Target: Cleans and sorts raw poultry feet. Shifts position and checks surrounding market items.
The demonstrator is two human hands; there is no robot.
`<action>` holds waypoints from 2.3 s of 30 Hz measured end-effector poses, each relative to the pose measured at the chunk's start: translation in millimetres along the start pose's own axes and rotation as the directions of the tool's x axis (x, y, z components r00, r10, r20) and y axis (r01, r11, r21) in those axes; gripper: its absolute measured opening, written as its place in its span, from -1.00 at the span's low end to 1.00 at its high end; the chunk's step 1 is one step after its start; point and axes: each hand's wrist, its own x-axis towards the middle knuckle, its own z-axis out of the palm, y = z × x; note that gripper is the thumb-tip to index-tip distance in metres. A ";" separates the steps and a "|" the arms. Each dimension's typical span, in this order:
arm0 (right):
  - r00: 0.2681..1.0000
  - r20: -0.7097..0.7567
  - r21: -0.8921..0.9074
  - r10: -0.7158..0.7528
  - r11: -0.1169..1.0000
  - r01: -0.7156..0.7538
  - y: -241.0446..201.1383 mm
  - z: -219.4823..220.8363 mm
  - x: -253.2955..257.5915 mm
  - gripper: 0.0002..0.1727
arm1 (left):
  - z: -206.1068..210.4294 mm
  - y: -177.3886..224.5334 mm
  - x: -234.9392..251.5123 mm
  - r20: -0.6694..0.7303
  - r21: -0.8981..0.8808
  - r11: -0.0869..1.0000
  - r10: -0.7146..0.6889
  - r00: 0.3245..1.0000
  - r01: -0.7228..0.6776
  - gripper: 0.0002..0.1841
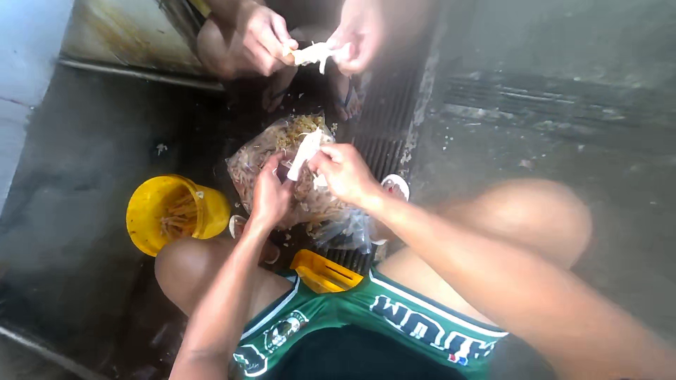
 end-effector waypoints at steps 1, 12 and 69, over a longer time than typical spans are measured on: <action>0.999 -0.033 0.031 0.030 0.999 -0.029 -1.9 -4.0 0.6 -0.62 | -2.3 -4.2 -0.6 -0.025 0.013 1.000 0.001 1.000 -0.001 -0.53; 0.992 -0.086 -0.046 0.092 0.994 -0.096 -6.4 0.0 -2.9 -0.62 | -29.4 -10.0 12.5 0.278 0.098 0.985 0.109 0.954 -0.141 -0.45; 0.941 -0.299 0.188 -0.158 0.957 0.220 2.8 -117.3 25.7 -0.69 | -38.8 -40.5 -13.4 0.555 -0.802 0.385 0.199 0.808 0.456 -0.61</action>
